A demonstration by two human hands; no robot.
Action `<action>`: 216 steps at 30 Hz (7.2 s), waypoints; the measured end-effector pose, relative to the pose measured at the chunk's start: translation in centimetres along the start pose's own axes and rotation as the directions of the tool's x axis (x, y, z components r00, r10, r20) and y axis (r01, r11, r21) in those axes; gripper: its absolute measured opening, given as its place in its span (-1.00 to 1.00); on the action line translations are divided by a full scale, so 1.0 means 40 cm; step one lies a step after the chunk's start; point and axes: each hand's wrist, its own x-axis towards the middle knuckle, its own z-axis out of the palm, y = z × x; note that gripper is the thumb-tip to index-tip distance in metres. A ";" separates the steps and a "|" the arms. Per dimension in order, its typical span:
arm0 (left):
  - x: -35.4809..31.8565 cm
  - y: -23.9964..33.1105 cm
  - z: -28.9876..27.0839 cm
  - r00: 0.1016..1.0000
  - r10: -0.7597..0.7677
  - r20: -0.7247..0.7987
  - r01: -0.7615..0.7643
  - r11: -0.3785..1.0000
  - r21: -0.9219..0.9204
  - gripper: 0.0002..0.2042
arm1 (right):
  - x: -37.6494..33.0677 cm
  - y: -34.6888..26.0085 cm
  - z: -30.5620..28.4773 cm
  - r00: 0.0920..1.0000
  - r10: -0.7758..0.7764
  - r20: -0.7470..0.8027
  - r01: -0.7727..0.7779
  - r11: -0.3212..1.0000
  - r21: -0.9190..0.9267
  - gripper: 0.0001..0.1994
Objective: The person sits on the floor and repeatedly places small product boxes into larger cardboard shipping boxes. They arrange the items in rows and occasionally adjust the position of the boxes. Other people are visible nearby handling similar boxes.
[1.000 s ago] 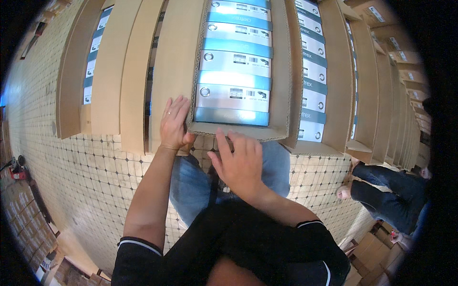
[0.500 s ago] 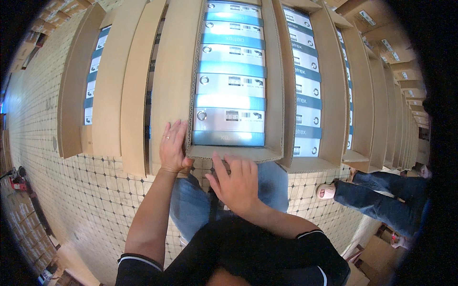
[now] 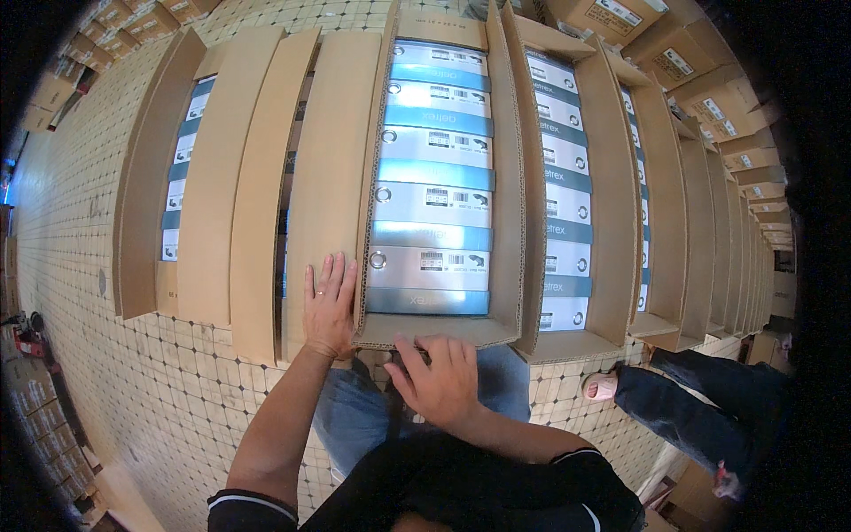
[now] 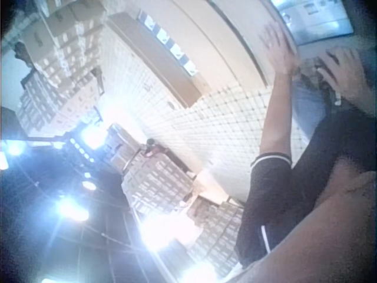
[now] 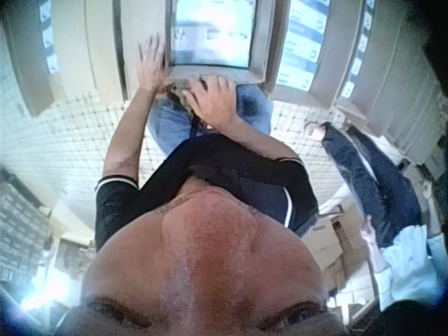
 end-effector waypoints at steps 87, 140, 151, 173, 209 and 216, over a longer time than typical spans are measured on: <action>-0.035 -0.144 -0.157 0.929 0.257 0.267 -0.106 0.875 -0.472 -0.14 | 0.033 -0.246 0.232 0.889 0.187 -0.419 -0.268 0.953 -0.143 -0.46; 0.424 -0.463 -0.875 0.954 -0.248 -0.169 0.151 0.884 -0.443 -0.57 | 0.740 -0.181 -0.264 0.866 0.203 -0.456 -0.295 0.945 -0.140 -0.47; 0.432 -0.475 -0.866 0.949 -0.230 -0.217 0.140 0.922 -0.361 -0.55 | 0.742 -0.181 -0.281 0.889 0.240 -0.390 -0.305 0.946 -0.112 -0.45; 0.376 -0.459 -0.870 0.937 -0.315 -0.149 0.122 0.697 -0.706 -0.53 | 0.742 -0.183 -0.264 0.872 0.185 -0.454 -0.262 0.958 -0.113 -0.48; -0.018 -0.327 -0.321 0.818 -0.534 -0.215 0.494 0.842 -0.215 -0.32 | 0.292 -0.420 0.350 0.903 0.259 0.344 -0.197 0.959 -0.204 -0.48; 0.011 -0.427 -0.334 0.851 -0.498 0.171 0.500 0.665 -0.554 -0.54 | 0.404 -0.302 0.433 0.741 0.413 0.530 -0.164 0.876 -0.454 0.09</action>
